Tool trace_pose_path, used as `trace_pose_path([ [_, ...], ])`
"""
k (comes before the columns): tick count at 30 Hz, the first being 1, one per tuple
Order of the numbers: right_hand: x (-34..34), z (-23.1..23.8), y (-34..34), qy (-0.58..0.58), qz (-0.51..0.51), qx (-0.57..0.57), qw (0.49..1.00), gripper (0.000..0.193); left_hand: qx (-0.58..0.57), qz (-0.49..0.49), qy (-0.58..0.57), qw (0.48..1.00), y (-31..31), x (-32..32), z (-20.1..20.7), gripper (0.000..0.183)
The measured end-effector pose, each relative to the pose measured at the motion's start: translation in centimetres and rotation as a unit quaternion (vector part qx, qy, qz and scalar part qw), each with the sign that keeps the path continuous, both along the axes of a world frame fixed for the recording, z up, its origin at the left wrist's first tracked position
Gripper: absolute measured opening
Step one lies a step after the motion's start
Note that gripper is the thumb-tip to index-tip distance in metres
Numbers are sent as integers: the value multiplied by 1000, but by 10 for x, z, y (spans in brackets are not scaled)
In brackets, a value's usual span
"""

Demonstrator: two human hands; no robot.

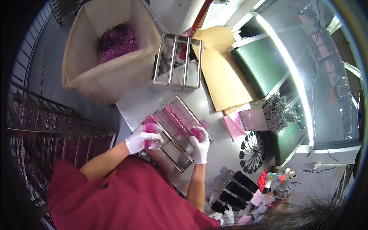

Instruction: The person walks to a workstation and assembles pink plastic decorative items by inserting them into metal racks. They handle the items one at a time, placing them into slots on the rack and occasionally adjusting the arrangement.

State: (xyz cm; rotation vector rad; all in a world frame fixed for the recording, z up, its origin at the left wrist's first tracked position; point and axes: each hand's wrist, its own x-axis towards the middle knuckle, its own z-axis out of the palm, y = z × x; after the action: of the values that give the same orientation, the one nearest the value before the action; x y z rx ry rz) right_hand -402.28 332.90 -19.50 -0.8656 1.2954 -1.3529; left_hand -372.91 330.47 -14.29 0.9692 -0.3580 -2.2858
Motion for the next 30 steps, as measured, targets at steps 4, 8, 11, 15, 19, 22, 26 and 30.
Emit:
trace_pose_path([
  [4,24,-12,-5,73,-28,3,997,43,-25,58,-89,994,0,6,-21,19],
  [8,32,5,-8,473,58,-85,875,46,-120,36,-184,975,-1,3,-59,22],
  [11,26,-1,3,449,49,-61,890,51,-121,-10,-176,977,-7,5,-51,22],
  [15,10,-15,31,420,20,-63,905,57,-110,-25,-174,978,-13,3,-42,25],
  [19,-20,-4,50,364,24,26,931,75,-129,-67,-193,970,-13,6,-31,41],
  [22,-7,7,34,508,77,-15,858,74,-166,-110,-231,952,-17,-3,-30,51],
  [26,-8,-1,51,546,58,11,835,68,-253,-198,-206,924,-17,-22,-22,51],
  [30,-14,-1,87,551,-20,15,834,71,-197,-171,-81,962,-17,-55,-2,48],
])
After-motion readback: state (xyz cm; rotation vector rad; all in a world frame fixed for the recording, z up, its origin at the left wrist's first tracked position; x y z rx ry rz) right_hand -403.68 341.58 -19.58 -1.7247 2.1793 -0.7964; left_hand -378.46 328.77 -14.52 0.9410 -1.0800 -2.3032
